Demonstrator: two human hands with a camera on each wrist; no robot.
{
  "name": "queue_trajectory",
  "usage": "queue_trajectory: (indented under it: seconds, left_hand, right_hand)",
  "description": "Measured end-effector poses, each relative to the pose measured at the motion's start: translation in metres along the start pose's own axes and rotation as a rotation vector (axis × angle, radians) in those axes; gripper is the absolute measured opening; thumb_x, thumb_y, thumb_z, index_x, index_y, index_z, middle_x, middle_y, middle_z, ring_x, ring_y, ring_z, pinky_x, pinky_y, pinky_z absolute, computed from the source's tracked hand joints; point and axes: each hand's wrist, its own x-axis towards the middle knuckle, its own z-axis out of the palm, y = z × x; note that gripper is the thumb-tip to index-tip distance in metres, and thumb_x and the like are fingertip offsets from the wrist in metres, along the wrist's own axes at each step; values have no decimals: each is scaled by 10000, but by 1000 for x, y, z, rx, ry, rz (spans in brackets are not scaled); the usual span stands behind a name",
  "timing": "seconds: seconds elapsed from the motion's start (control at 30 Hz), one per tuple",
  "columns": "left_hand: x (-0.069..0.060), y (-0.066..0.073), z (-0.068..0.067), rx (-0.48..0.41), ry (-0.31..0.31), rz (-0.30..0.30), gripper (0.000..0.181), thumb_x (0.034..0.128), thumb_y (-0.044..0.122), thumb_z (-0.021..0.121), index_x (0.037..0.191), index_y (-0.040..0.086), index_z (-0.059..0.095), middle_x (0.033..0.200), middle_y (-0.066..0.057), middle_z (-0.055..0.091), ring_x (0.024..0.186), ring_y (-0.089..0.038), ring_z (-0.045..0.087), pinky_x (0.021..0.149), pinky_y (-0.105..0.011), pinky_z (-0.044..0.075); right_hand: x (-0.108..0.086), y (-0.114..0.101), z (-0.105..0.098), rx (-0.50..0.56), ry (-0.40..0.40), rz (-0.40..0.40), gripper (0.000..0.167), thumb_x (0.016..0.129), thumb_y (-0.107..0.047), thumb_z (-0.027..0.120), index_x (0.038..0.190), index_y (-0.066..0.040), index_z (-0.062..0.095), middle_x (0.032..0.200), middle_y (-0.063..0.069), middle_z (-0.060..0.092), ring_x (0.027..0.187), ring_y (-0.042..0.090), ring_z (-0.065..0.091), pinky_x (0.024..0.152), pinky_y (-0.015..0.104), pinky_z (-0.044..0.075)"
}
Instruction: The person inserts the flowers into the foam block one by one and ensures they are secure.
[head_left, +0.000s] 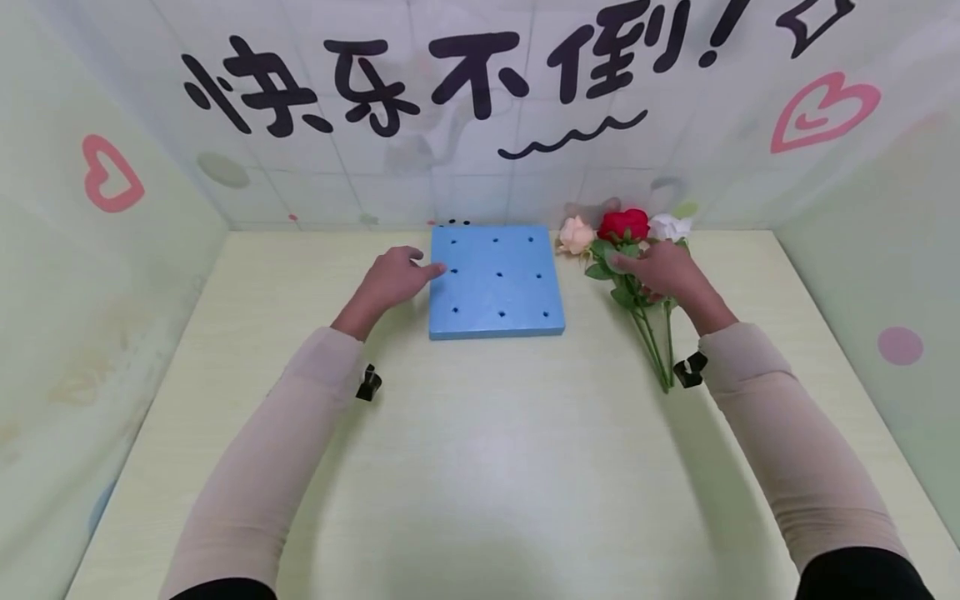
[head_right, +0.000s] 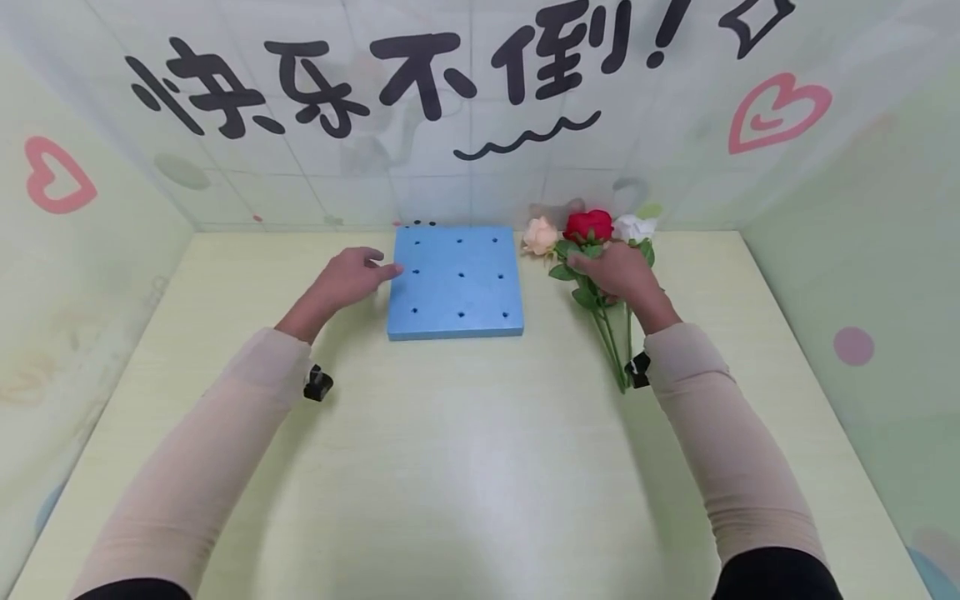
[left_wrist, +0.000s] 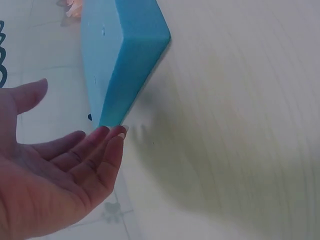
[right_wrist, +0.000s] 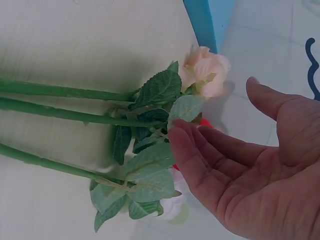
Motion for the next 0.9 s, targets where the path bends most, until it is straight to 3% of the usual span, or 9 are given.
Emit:
queue_trajectory:
  seconds: [0.1,0.23,0.33,0.43,0.6,0.77,0.9]
  left_hand:
    - [2,-1,1,-75,-24,-76,711,957,463,544,1462,-8,376,1291,-200,563,1063,-309,589,963,-458,497]
    - [4,-1,2,-183,-61,-168,706,959,409,567,1473,-18,341,1284,-193,533,913,-292,606,861,-385,555]
    - [4,0,3,-245,-91,-217,694,954,383,582,1460,-26,341,1373,-169,470,959,-298,619,837,-372,575]
    - [4,0,6,-292,-125,-256,678,947,359,595,1448,-22,342,1362,-161,471,1012,-321,611,834,-380,579]
    - [5,2,11,-301,-146,-282,665,943,328,611,1444,-14,340,1324,-160,489,1043,-325,606,824,-380,584]
    - [3,4,15,-272,-155,-289,659,936,280,631,1452,-7,338,1324,-180,502,1056,-325,607,829,-393,589]
    - [1,5,17,-275,-169,-275,610,923,210,651,1423,-14,383,1280,-182,533,1028,-317,606,834,-401,589]
  right_hand:
    - [3,2,3,45,-3,17,472,946,-492,560,809,-46,487,814,161,594,721,292,634,674,422,606]
    - [6,4,7,64,0,31,410,941,-435,586,782,-66,502,735,102,567,693,246,607,673,422,605]
    - [9,6,10,36,-4,40,433,934,-408,605,651,-117,455,636,64,551,666,231,609,663,406,601]
    - [12,6,13,-2,-10,43,408,924,-375,628,643,-102,513,607,36,538,645,219,617,647,388,600]
    - [17,7,20,-63,-4,30,354,905,-336,647,751,-21,603,618,13,493,570,195,600,567,341,580]
    - [20,7,29,-169,8,3,343,893,-324,644,699,-48,580,679,58,557,504,178,563,457,270,473]
    - [21,6,33,-232,37,-19,327,875,-280,648,640,-86,528,676,81,562,539,197,536,486,293,438]
